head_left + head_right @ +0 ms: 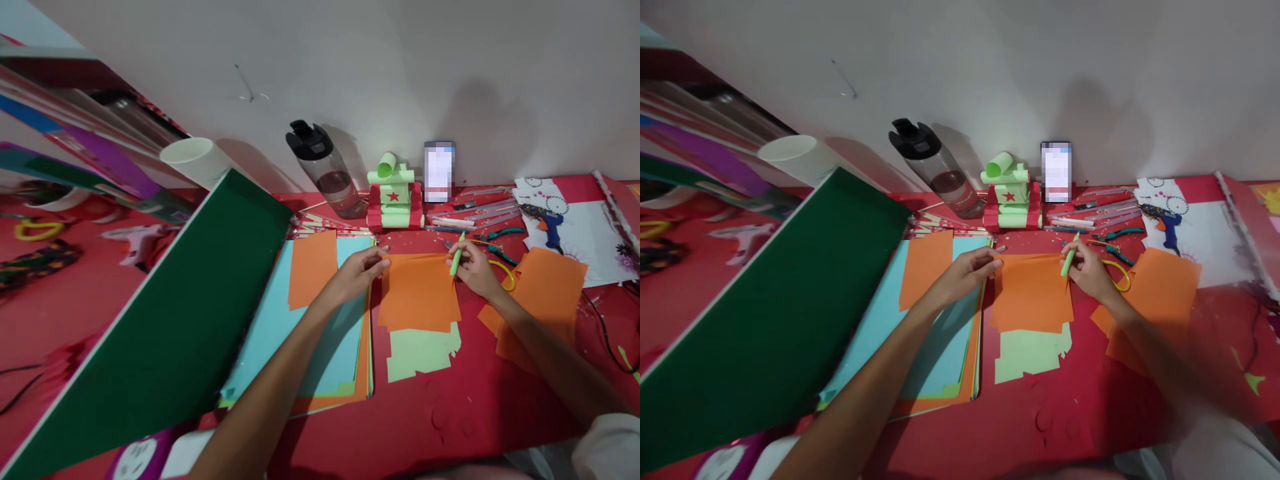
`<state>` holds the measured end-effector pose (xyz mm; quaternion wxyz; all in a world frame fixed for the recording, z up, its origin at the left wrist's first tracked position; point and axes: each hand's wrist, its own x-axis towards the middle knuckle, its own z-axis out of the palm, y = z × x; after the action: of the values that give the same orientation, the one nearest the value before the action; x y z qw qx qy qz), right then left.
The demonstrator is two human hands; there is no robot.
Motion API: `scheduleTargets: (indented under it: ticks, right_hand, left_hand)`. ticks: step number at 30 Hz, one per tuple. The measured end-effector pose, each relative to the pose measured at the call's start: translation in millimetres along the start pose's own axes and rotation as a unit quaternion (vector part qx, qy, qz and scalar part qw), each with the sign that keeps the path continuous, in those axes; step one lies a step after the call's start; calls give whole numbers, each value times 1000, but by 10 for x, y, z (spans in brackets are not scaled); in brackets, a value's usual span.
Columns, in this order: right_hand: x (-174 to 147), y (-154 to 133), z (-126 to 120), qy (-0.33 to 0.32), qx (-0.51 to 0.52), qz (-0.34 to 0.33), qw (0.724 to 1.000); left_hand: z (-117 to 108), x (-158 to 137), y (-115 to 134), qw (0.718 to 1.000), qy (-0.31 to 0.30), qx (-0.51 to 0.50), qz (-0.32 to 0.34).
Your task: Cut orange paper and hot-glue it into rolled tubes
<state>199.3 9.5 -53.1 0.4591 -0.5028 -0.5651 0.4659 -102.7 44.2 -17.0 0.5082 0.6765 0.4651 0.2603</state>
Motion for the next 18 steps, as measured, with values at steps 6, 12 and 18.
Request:
scheduleTargets:
  ticks: [6, 12, 18]
  right_hand:
    - [-4, 13, -5, -6, -6, 2, 1000]
    - [-3, 34, -1, -16, 0, 3, 1000]
    - [-5, 21, 6, -14, 0, 2, 1000]
  left_hand:
    - [20, 11, -15, 1000, 11, -14, -13]
    - [25, -7, 30, 1000, 3, 3, -13]
    - [10, -14, 10, 999, -28, 2, -25]
